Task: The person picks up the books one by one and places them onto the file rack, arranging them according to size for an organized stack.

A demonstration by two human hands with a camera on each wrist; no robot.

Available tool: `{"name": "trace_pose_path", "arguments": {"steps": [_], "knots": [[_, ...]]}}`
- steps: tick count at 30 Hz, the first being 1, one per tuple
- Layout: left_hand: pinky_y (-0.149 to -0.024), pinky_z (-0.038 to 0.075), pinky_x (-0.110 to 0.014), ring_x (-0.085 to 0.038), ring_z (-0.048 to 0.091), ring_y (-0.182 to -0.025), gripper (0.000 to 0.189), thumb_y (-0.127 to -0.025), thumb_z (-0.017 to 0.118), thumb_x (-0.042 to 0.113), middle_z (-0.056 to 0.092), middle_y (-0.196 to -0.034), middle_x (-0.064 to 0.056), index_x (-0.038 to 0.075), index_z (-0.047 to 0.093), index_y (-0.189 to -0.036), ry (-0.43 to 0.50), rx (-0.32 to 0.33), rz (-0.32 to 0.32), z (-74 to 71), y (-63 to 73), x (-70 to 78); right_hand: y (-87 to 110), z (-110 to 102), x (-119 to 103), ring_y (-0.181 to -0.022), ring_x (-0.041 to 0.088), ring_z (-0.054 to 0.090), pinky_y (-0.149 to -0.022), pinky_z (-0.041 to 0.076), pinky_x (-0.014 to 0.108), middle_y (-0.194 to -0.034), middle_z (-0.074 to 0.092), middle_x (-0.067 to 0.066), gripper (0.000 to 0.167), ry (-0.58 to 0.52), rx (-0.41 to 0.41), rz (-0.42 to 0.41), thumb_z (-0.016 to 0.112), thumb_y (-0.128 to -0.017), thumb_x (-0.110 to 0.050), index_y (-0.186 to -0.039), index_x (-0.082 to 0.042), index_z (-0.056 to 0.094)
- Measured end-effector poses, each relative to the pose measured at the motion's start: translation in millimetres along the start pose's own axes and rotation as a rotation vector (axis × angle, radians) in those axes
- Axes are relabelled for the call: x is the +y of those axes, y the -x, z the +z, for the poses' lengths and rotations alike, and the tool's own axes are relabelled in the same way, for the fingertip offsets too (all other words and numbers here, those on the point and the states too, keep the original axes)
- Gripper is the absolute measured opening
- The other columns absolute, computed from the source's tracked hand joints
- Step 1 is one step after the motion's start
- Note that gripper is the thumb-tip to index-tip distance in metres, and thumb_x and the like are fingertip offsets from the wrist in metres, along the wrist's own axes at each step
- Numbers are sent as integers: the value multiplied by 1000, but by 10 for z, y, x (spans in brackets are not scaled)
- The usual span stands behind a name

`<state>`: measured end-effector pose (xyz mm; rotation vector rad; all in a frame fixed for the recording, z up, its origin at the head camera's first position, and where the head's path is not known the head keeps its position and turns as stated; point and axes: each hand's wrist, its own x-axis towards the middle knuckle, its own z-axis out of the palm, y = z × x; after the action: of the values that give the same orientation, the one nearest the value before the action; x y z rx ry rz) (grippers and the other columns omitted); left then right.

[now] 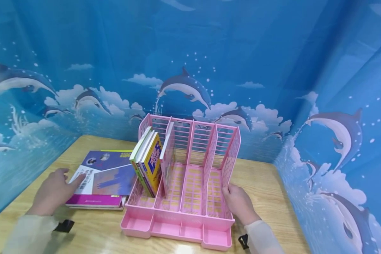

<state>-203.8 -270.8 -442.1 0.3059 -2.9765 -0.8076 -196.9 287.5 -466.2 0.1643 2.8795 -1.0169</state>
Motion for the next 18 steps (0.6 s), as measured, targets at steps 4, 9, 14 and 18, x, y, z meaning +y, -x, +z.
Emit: {"name": "trace_pose_path", "arguments": {"steps": [4,9,14,18], "knots": [[-93,44,-74,-66,44,-120,104,-100,46,68,39,-138,-49,-23,29,-147,-12,-39,-74,108,-65,-147,1,-1,4,-58,20,49,-52,47,34,-69,50,6,47,-9,-2,2,41,-110,-29,-134,7,61],[-96,43,-73,-66,45,-121,109,-97,43,75,39,-140,-48,-21,32,-147,25,-139,-106,205,-109,-291,-6,13,3,-58,21,49,-52,48,34,-68,50,6,47,-15,-2,1,41,-110,-29,-134,7,61],[-106,35,-73,-64,38,-130,115,-96,39,80,33,-147,-45,-20,22,-151,183,-267,-157,309,-145,-417,-22,8,13,-56,19,47,-50,47,33,-67,49,5,47,-12,-3,2,42,-110,-30,-132,6,62],[-108,34,-73,-63,38,-130,113,-97,40,78,34,-147,-45,-20,21,-151,222,-255,-158,335,-145,-427,-24,15,17,-55,18,46,-48,45,32,-66,49,4,46,-9,-1,7,42,-110,-29,-130,5,64]]}}
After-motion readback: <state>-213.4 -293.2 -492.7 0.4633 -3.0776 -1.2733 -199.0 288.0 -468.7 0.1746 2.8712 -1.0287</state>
